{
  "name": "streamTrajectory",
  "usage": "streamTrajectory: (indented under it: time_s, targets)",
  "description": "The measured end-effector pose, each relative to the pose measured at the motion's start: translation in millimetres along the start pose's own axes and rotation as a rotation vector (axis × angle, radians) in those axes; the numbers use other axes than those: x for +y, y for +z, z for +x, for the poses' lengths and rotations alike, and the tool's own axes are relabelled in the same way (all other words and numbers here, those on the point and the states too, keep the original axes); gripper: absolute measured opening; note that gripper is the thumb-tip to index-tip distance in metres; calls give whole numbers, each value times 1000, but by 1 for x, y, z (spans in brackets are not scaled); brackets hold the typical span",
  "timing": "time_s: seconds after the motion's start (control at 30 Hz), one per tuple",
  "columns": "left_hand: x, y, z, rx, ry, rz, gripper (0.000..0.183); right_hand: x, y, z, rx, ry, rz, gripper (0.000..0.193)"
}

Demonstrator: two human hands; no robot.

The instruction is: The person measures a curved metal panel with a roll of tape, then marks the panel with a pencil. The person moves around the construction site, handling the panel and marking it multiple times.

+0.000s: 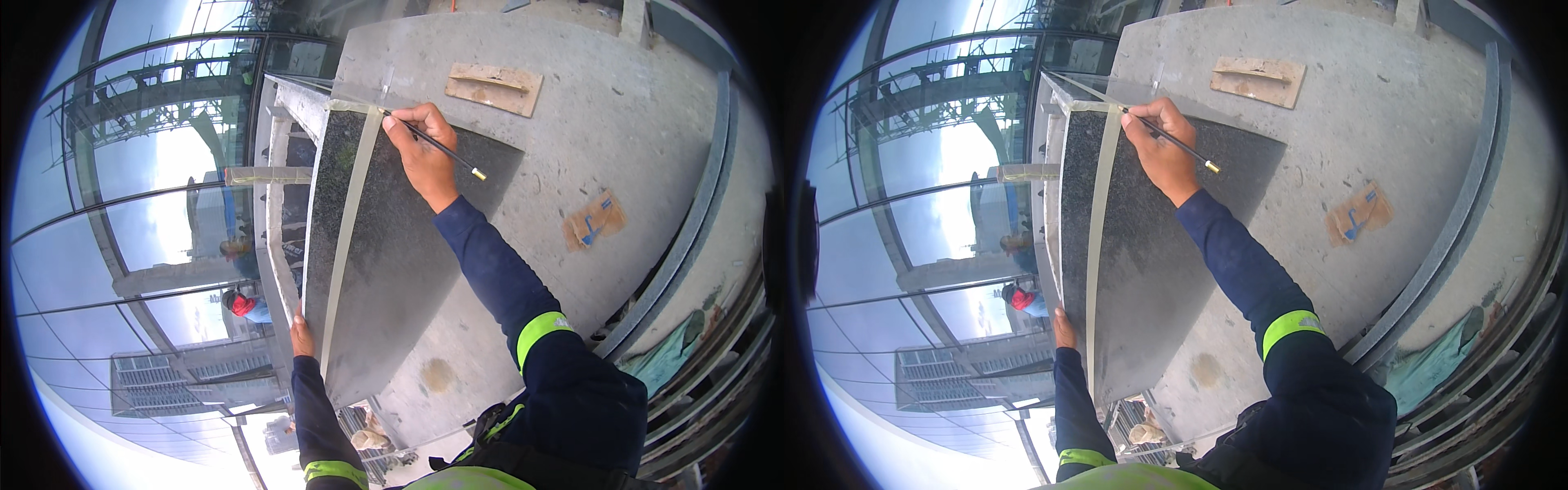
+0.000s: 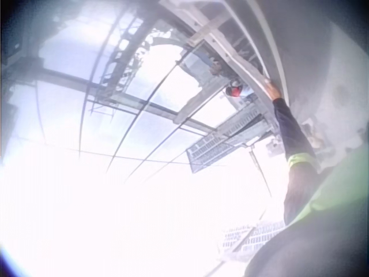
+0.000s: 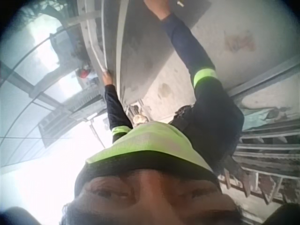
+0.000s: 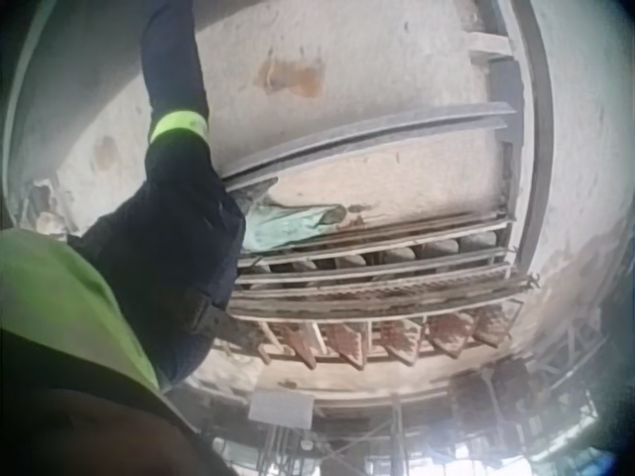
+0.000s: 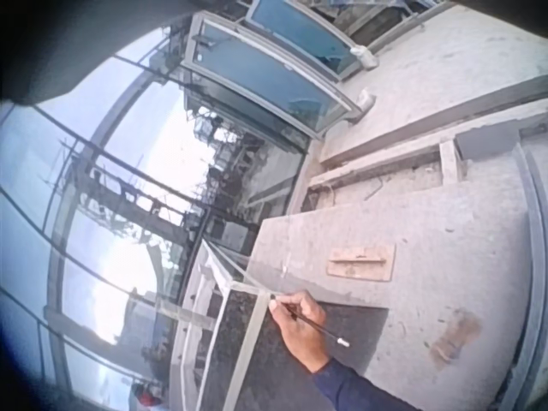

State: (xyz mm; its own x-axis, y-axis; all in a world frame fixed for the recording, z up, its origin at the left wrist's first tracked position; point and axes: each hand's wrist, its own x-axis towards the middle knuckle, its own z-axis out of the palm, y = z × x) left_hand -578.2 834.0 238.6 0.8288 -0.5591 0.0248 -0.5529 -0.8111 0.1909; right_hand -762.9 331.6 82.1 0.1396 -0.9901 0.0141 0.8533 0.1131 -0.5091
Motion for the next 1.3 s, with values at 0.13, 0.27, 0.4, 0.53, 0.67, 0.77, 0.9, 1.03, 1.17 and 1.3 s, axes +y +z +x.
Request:
streamTrajectory:
  time_s: [0.13, 0.27, 0.4, 0.53, 0.67, 0.77, 0.9, 1.03, 1.17, 1.3]
  targets:
    - [6, 0, -1, -7, -18, 4, 93, 3, -2, 0, 8, 10, -13, 15]
    - [12, -1, -2, -16, -49, 5, 93, 6, -2, 1, 7, -4, 11, 16]
    - [18, -3, -5, -23, -87, 13, 93, 4, -3, 1, -20, -28, 7, 13]
    - [11, -4, -8, -17, -81, 5, 91, -3, -2, 0, -14, -18, -1, 14]
    - [-1, -3, -7, 0, -37, -16, 89, -2, -2, -1, -9, 8, -2, 14]
    - [-8, 0, -3, 15, 18, -41, 87, -4, -4, 4, -37, 12, -15, 14]
    - [-18, -4, -3, 3, -31, -22, 90, -8, -9, 4, -61, -6, 15, 14]
    - [-16, -13, -7, -3, -111, 3, 92, -6, -11, 5, -20, 72, 120, 13]
    - [-7, -11, -9, 6, -173, -18, 92, -15, -18, 25, 7, 33, 193, 17]
    - [5, -14, -12, 12, -235, -37, 92, -21, -28, 68, -180, 152, 284, 21]
